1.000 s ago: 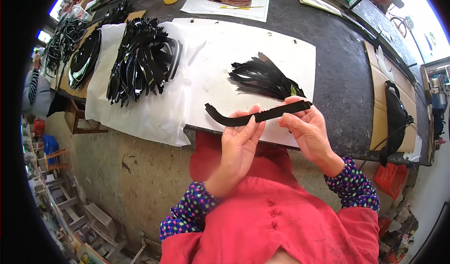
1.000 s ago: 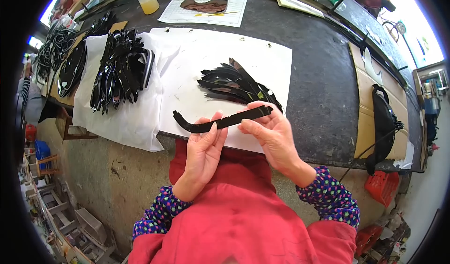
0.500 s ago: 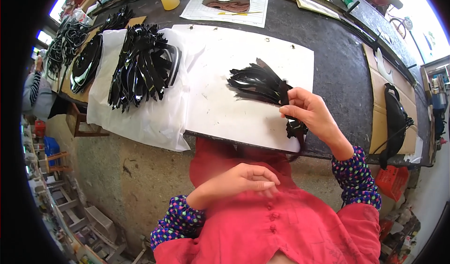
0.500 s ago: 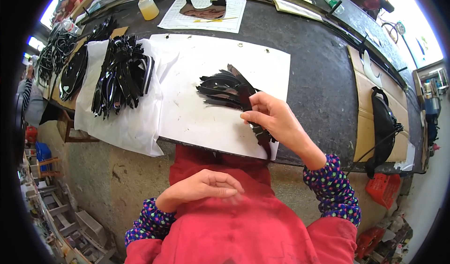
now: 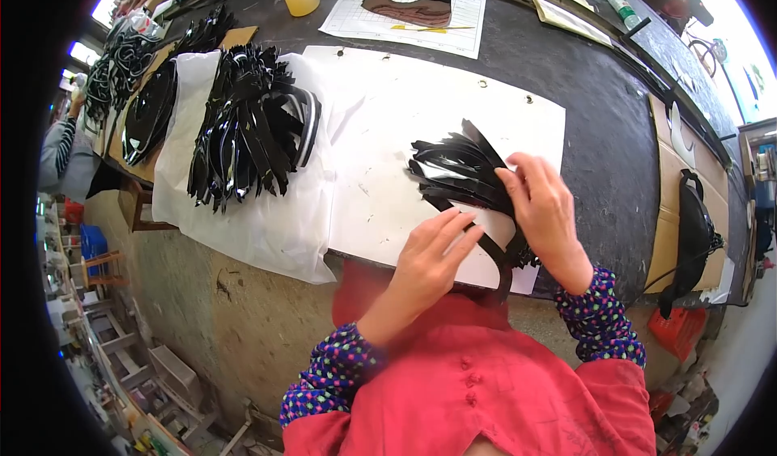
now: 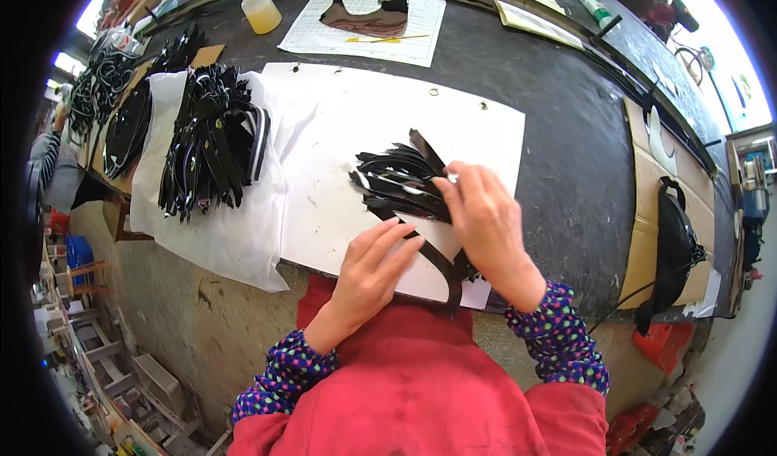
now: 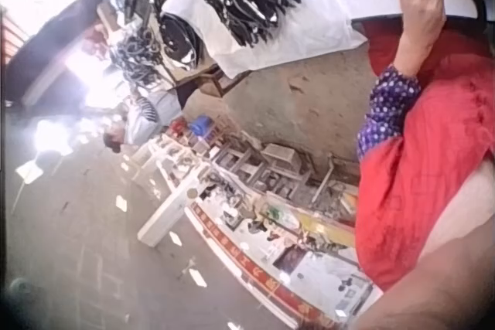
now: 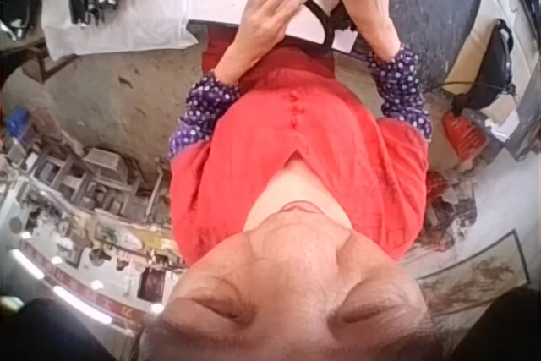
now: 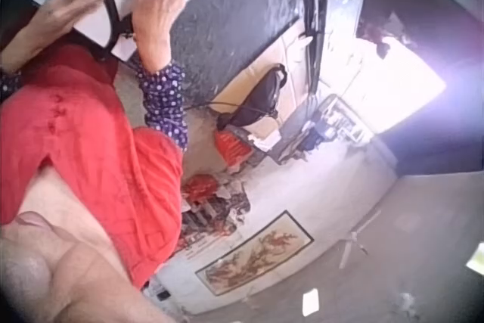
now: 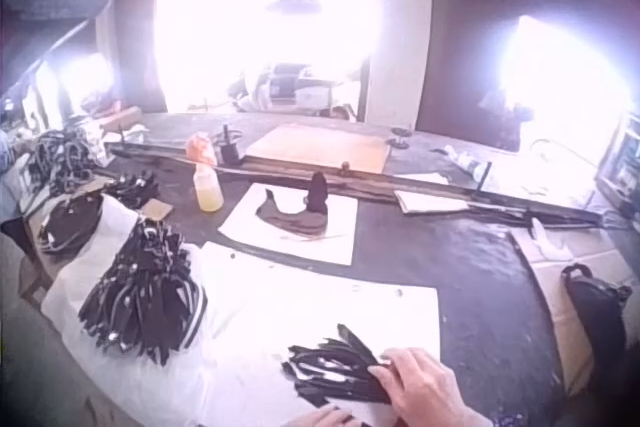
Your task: Applying adhesive or paint to black shoe components using a small precision brush.
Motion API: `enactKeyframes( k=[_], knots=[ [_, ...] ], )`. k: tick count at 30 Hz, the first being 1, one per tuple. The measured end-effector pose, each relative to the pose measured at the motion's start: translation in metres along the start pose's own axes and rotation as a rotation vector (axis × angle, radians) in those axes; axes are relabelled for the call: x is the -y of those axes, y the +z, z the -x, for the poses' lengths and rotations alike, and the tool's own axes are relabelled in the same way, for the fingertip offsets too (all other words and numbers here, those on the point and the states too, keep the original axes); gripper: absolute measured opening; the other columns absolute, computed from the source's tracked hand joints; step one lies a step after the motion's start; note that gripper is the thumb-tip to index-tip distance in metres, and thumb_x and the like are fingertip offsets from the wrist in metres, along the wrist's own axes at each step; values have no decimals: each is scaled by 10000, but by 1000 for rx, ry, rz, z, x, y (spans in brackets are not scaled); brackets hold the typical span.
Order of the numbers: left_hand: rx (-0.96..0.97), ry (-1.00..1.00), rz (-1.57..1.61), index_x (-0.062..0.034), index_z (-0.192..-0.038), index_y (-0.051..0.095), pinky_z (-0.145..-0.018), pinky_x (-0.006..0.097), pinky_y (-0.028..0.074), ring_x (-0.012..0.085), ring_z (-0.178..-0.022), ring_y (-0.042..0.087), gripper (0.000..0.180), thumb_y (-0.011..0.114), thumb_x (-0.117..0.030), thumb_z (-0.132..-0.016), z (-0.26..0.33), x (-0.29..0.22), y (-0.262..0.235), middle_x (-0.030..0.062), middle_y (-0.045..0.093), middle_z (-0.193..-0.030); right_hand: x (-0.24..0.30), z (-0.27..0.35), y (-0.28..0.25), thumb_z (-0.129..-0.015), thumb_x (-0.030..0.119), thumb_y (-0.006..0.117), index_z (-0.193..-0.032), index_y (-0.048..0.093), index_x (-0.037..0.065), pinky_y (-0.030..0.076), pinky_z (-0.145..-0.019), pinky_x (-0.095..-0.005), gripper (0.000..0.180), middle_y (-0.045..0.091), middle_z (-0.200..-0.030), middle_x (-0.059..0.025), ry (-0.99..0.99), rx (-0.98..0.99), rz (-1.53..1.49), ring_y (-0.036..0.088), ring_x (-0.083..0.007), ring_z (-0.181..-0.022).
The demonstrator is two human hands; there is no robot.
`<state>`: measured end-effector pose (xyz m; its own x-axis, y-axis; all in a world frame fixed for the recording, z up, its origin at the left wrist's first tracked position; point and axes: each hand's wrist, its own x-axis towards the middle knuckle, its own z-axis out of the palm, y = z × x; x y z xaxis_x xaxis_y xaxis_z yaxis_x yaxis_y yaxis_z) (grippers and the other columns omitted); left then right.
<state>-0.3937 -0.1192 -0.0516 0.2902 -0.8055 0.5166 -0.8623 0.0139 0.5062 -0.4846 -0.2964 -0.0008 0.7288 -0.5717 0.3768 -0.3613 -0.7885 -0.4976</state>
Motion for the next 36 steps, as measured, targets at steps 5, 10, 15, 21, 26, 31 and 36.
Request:
enactKeyframes(
  k=[5,10,15,21,26,31,36],
  knots=[
    [108,62,-160,-94,-1354,614,-1154,404,337,252,-1383,477,464,679,-241,-919,-17,3,28,77,544,-1452,-32,-1,14,-882,200,749,-1077,627,-3,504,-766,-423,306,616,-950,-155,13,161,-9,614,-333,-864],
    [151,23,-212,-86,-1415,545,-1195,452,276,249,-1436,405,561,660,-312,-914,-19,3,39,85,483,-1503,-37,-5,19,-883,139,737,-1074,627,-14,514,-754,-379,268,656,-953,-175,170,201,-228,656,-302,-859],
    [164,-14,-320,-122,-1351,577,-1198,509,207,210,-1444,383,461,627,-291,-925,-23,-1,45,66,476,-1516,-42,-11,10,-905,117,746,-1065,630,-18,506,-678,-264,239,710,-864,-96,405,296,-473,630,-104,-753],
    [73,-1,-437,-169,-1196,608,-1133,510,227,172,-1308,464,329,631,-278,-886,-28,-1,56,27,499,-1501,-60,-2,9,-971,68,675,-1089,608,3,514,-755,-210,150,693,-948,-29,475,92,-843,637,-66,-846],
    [83,6,-441,-162,-1207,601,-1126,489,219,174,-1257,476,355,644,-271,-873,-29,0,54,-4,521,-1477,-62,-3,-17,-1025,63,578,-1076,571,7,540,-752,-238,76,688,-913,-62,412,-71,-1158,665,-119,-793],
    [75,28,-426,-161,-1202,598,-1120,494,236,181,-1254,473,358,646,-273,-865,-30,2,53,6,520,-1464,-79,-11,-78,-1019,142,612,-1044,561,13,529,-647,-261,141,659,-869,-73,483,1,-1105,626,-128,-676],
    [81,33,-417,-151,-1171,618,-1100,487,219,183,-1233,469,339,657,-269,-856,-32,3,51,-24,552,-1449,-100,-13,-113,-1010,124,618,-1044,561,21,523,-592,-244,123,658,-888,-72,653,240,-1034,629,-121,-648]
  ],
)
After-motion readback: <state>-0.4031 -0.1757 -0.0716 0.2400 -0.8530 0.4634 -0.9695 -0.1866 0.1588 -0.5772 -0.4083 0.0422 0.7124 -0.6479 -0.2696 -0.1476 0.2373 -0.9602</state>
